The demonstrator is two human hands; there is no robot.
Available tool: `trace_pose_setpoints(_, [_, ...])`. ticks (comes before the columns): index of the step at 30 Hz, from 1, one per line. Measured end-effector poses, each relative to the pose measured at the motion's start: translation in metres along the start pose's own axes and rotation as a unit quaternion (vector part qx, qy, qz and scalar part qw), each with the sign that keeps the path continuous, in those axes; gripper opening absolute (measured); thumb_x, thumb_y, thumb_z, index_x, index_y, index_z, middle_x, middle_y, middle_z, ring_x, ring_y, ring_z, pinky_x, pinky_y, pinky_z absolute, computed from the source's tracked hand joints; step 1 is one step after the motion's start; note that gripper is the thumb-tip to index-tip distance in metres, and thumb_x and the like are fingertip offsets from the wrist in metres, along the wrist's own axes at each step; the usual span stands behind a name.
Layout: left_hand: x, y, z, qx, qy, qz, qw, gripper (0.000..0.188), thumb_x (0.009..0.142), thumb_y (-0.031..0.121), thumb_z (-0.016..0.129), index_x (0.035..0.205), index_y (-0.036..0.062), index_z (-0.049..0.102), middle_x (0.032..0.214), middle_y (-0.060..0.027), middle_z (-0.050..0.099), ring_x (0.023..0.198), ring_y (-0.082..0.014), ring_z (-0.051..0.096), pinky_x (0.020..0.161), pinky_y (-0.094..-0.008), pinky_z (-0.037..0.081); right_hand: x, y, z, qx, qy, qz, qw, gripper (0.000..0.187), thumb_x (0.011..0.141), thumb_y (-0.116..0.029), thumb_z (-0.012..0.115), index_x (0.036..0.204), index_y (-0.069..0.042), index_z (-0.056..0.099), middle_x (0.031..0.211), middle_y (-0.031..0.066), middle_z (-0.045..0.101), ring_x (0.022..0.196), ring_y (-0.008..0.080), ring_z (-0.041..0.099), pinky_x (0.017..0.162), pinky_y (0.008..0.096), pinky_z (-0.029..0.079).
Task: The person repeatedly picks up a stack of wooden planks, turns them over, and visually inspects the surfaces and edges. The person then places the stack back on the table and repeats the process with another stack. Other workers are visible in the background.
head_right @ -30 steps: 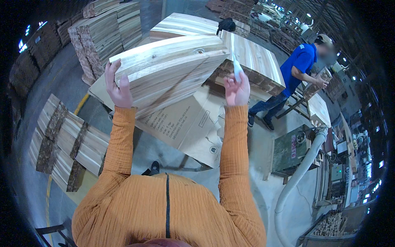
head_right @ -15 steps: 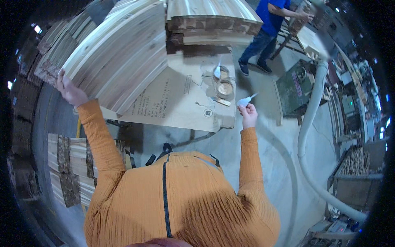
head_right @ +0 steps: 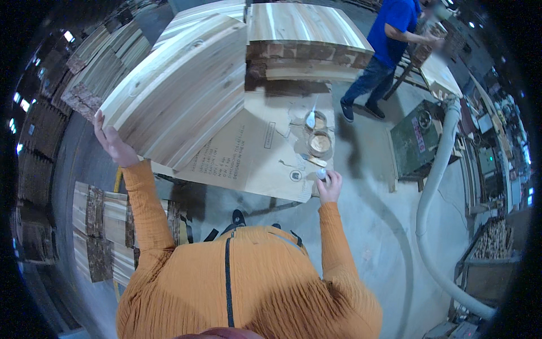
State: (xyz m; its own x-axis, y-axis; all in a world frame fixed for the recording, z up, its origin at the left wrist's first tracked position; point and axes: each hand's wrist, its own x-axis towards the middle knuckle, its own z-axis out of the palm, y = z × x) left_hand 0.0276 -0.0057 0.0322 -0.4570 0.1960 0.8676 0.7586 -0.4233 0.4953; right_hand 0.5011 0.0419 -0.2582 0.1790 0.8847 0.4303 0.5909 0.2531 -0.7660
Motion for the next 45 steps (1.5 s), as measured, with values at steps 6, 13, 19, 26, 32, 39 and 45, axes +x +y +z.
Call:
trace_pose_setpoints(6, [-0.017, -0.007, -0.024, -0.043, -0.126, 0.001, 0.991, 0.09, 0.076, 0.047, 0.067, 0.141, 0.0043, 0.022, 0.144, -0.0109, 0.025, 0.129, -0.0254, 0.028, 0.107, -0.0398, 0.021, -0.005, -0.05, -0.042, 0.029, 0.019, 0.017, 0.999, 0.039, 0.075, -0.004, 0.061, 0.113, 0.0, 0.051, 0.107, 0.0111, 0.052, 0.096, 0.0217, 0.052, 0.085, 0.0322, 0.043])
trace_pose_setpoints(13, [-0.015, -0.007, -0.029, -0.057, -0.162, -0.005, 0.985, 0.109, 0.064, 0.037, 0.078, 0.144, 0.0089, 0.009, 0.146, -0.0136, 0.015, 0.132, -0.0272, 0.024, 0.107, -0.0409, 0.024, 0.011, -0.156, 0.071, 0.355, -0.203, 0.057, 0.911, 0.048, 0.091, -0.014, 0.048, 0.135, -0.005, 0.032, 0.124, 0.0126, 0.048, 0.109, 0.02, 0.05, 0.089, 0.0314, 0.043])
trace_pose_setpoints(19, [-0.033, -0.021, -0.033, -0.152, -0.187, -0.029, 0.97, 0.12, 0.058, 0.027, 0.08, 0.144, 0.0069, -0.002, 0.145, -0.0168, 0.016, 0.132, -0.0292, 0.023, 0.107, -0.0423, 0.023, 0.041, -0.285, 0.171, 0.434, -0.222, 0.1, 0.868, 0.062, 0.095, -0.036, 0.035, 0.147, -0.017, 0.004, 0.15, 0.0106, 0.015, 0.132, 0.0293, 0.027, 0.098, 0.0418, 0.036])
trace_pose_setpoints(26, [-0.045, -0.018, -0.042, -0.152, -0.236, 0.009, 0.96, 0.126, 0.053, 0.023, 0.081, 0.144, 0.0101, -0.004, 0.139, -0.021, 0.022, 0.127, -0.032, 0.029, 0.102, -0.0443, 0.03, 0.03, -0.322, 0.211, 0.398, -0.137, 0.11, 0.9, 0.062, 0.095, -0.042, 0.034, 0.144, -0.013, 0.01, 0.145, 0.0098, 0.02, 0.129, 0.028, 0.029, 0.1, 0.0442, 0.033])
trace_pose_setpoints(32, [-0.052, -0.036, -0.046, -0.304, -0.273, 0.049, 0.911, 0.103, 0.065, 0.032, 0.076, 0.143, 0.0105, 0.013, 0.13, -0.0251, 0.035, 0.118, -0.0338, 0.04, 0.097, -0.0441, 0.035, 0.01, -0.279, 0.233, 0.376, -0.087, 0.028, 0.922, 0.059, 0.092, -0.043, 0.039, 0.136, -0.006, 0.027, 0.13, 0.0102, 0.041, 0.116, 0.0247, 0.045, 0.093, 0.0427, 0.04])
trace_pose_setpoints(39, [-0.066, -0.183, -0.025, -0.168, -0.416, -0.481, 0.753, 0.054, 0.091, 0.04, 0.046, 0.128, 0.0017, 0.045, 0.121, -0.0138, 0.054, 0.11, -0.0227, 0.051, 0.093, -0.0357, 0.04, -0.047, -0.237, 0.174, 0.329, -0.171, 0.173, 0.912, 0.058, 0.092, -0.043, 0.039, 0.136, -0.006, 0.028, 0.131, 0.011, 0.04, 0.118, 0.0246, 0.044, 0.095, 0.0422, 0.039])
trace_pose_setpoints(45, [-0.116, -0.216, 0.002, -0.185, -0.624, -0.569, 0.503, 0.066, 0.089, 0.045, 0.05, 0.133, -0.0021, 0.039, 0.128, -0.0159, 0.05, 0.119, -0.0223, 0.047, 0.099, -0.0358, 0.037, -0.123, -0.159, 0.106, 0.265, -0.132, 0.361, 0.884, 0.058, 0.092, -0.043, 0.039, 0.136, -0.006, 0.028, 0.132, 0.0116, 0.04, 0.119, 0.0246, 0.042, 0.096, 0.0418, 0.037])
